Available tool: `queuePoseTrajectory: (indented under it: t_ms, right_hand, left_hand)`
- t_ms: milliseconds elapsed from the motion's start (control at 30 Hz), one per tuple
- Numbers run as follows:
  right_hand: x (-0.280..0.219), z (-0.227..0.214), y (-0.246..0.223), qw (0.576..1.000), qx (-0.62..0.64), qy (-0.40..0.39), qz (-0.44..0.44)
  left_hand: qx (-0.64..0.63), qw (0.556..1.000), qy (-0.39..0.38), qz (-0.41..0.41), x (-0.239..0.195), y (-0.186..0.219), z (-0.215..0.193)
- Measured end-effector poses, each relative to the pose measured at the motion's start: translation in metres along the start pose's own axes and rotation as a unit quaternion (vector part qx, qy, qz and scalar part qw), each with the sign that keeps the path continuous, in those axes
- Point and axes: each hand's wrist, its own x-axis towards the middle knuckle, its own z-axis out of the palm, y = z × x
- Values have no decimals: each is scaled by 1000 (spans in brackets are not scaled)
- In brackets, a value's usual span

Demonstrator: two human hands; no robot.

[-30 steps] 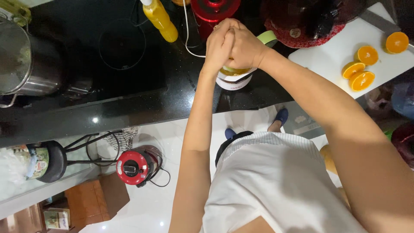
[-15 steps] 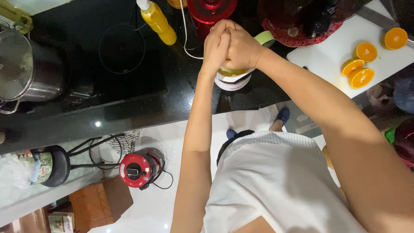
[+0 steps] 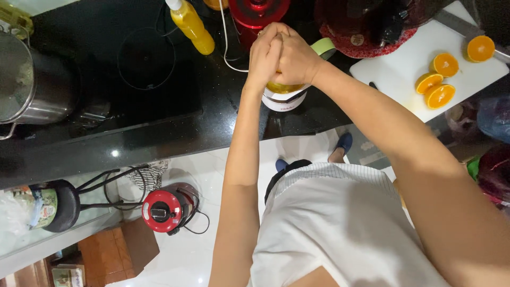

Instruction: Juice halved oranges using an electric juicer.

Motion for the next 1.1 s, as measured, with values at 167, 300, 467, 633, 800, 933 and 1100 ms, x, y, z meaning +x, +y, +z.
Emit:
queuePoseTrajectory:
  t_ms: [167, 300, 467, 633, 800, 933, 1100]
  right_hand:
    - [-2, 3, -2, 1000, -6, 17, -3]
    - [-6, 9, 1, 1000, -18, 18, 10]
    - [-9, 11, 2, 999, -18, 14, 23]
    - [-9, 12, 2, 999, -21, 37, 16]
    - [-9, 12, 1, 999, -15, 32, 26]
    - [-5, 8, -2, 999, -8, 29, 28]
    - [-5, 7, -5, 999, -10, 36, 34]
  left_hand:
    - [1, 1000, -2, -15, -1, 11, -1]
    - [0, 1000, -9, -19, 1, 7, 0]
    - [-7, 1000, -10, -7, 4, 4, 1]
    - [5, 1000, -11, -10, 4, 7, 0]
    - [-9, 1000, -11, 4, 4, 7, 0]
    - [-14, 999, -14, 25, 3, 8, -2]
    - [-3, 1000, -4, 1, 3, 6, 1]
